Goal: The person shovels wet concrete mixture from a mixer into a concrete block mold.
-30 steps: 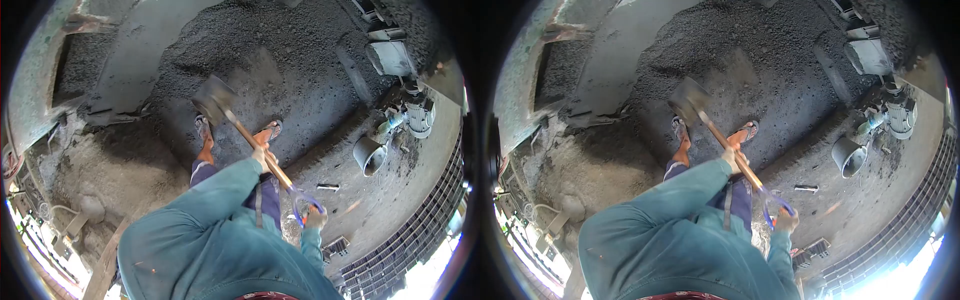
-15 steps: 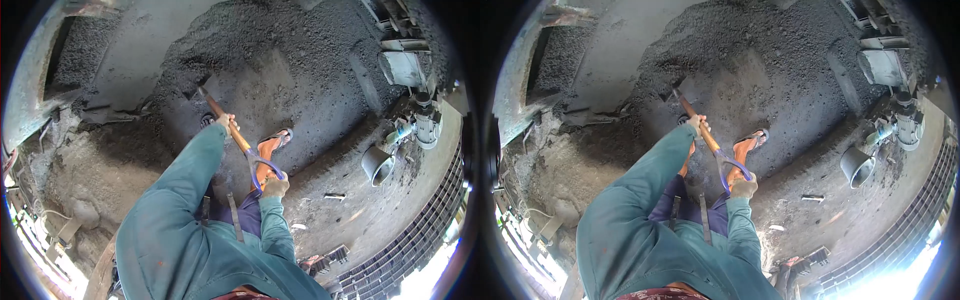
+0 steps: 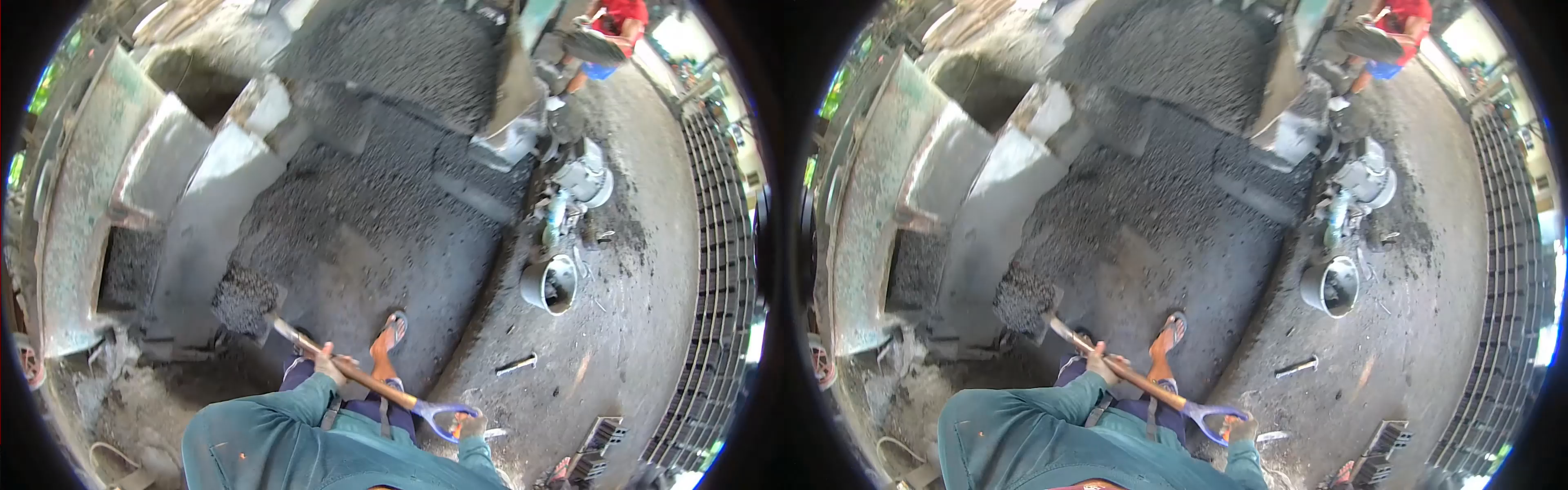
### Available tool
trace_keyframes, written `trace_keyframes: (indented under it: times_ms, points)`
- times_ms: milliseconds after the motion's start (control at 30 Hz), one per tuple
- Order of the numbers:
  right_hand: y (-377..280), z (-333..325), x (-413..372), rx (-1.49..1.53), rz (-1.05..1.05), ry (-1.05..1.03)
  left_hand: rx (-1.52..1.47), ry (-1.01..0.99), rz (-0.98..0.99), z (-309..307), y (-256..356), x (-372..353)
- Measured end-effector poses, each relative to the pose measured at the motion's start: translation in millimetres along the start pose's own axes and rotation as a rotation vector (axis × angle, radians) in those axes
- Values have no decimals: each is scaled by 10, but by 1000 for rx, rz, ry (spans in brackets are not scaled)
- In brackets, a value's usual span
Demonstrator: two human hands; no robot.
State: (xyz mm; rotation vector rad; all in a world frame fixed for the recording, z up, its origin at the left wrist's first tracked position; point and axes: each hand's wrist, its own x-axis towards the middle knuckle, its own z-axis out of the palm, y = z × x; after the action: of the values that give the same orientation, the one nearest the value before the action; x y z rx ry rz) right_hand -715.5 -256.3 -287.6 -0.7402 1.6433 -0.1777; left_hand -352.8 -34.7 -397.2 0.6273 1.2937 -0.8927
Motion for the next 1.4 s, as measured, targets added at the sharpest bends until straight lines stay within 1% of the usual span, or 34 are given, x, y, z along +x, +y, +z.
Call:
trace_keyframes:
  times_ms: [33,67,100,133,167,233,267,300,333,367,433,467,500,533,567,600,633,667,700,733,767,833,867,900,967,1000,1033,1100,1167,1200,1233,1300,1367,1400]
  points:
    - [-63,-100,-84,-70,-30,53,-50,-58,17,213,109,-118]
    - [-100,-191,-184,-87,-58,70,122,200,30,442,48,-216]
    - [-130,-241,-321,-102,-83,87,193,202,56,355,-12,-59]
    - [-69,-308,-404,123,-24,116,271,194,80,218,-104,194]
    - [19,-396,-477,348,26,145,349,178,96,286,-180,398]
    - [419,-560,-634,231,-61,204,374,243,66,605,-342,298]
    - [844,-699,-623,357,-118,162,380,282,50,746,-447,130]
    - [1359,-842,-522,475,-174,115,430,193,15,885,-511,8]
    - [1682,-880,-526,587,-222,64,476,114,-17,1013,-523,-147]
    - [1701,-782,-548,622,-195,102,520,27,-45,1230,-527,-327]
    - [1620,-524,-594,688,-132,177,555,-116,-31,1834,-611,-950]
    - [1538,-359,-653,720,-94,215,659,-247,63,2032,-595,-823]
    - [1225,-43,-823,768,-262,290,683,-415,2,2352,-582,-1113]
    - [817,316,-998,810,-428,366,675,-556,7,2725,-582,-1456]
    - [422,624,-1108,801,-588,532,726,-621,1,3118,-582,-1592]
    - [61,849,-1189,785,-748,699,729,-773,2,3471,-589,-1955]
    - [-151,888,-1254,693,-886,661,758,-977,-81,3828,-551,-2143]
    - [-385,922,-1313,594,-1020,619,760,-1026,-48,4157,-563,-2513]
    - [-865,1112,-1844,483,-1067,615,743,-1058,-21,4438,-568,-2806]
    - [-1094,1186,-1925,318,-1306,756,758,-1143,-31,4706,-545,-2972]
    - [-1272,1244,-1968,220,-1437,817,771,-1231,-41,4945,-519,-3102]
    - [-1696,1481,-2309,-15,-1685,883,780,-1335,-58,5287,-447,-3250]
    - [-1853,1584,-2381,-161,-1801,932,787,-1344,-71,5448,-380,-3181]
    - [-1964,1691,-2439,-311,-1909,979,773,-1323,-37,5533,-318,-3091]
    - [-2014,1956,-2554,-659,-1856,915,696,-1211,138,5545,-159,-2701]
    - [-1911,2121,-2391,-820,-1732,851,759,-1122,159,5500,-13,-2462]
    - [-1754,2300,-2058,-844,-1749,840,809,-980,292,5419,64,-2309]
    - [-1354,2526,-1543,-935,-1716,830,813,-1034,339,5067,281,-2180]
    - [-1053,2467,-1256,-1088,-1591,605,829,-1040,251,4616,526,-2446]
    - [-947,2424,-1199,-1162,-1532,539,847,-1098,201,4426,677,-2466]
    - [-833,2353,-1117,-1182,-1551,472,775,-1133,164,4257,833,-2479]
    - [-635,2236,-895,-1291,-1349,267,644,-1179,85,3862,1176,-2472]
    - [-443,2153,-612,-1439,-1090,266,532,-1127,257,3470,1555,-2442]
    - [-455,2098,-620,-1380,-974,236,520,-1073,323,3234,1747,-2317]
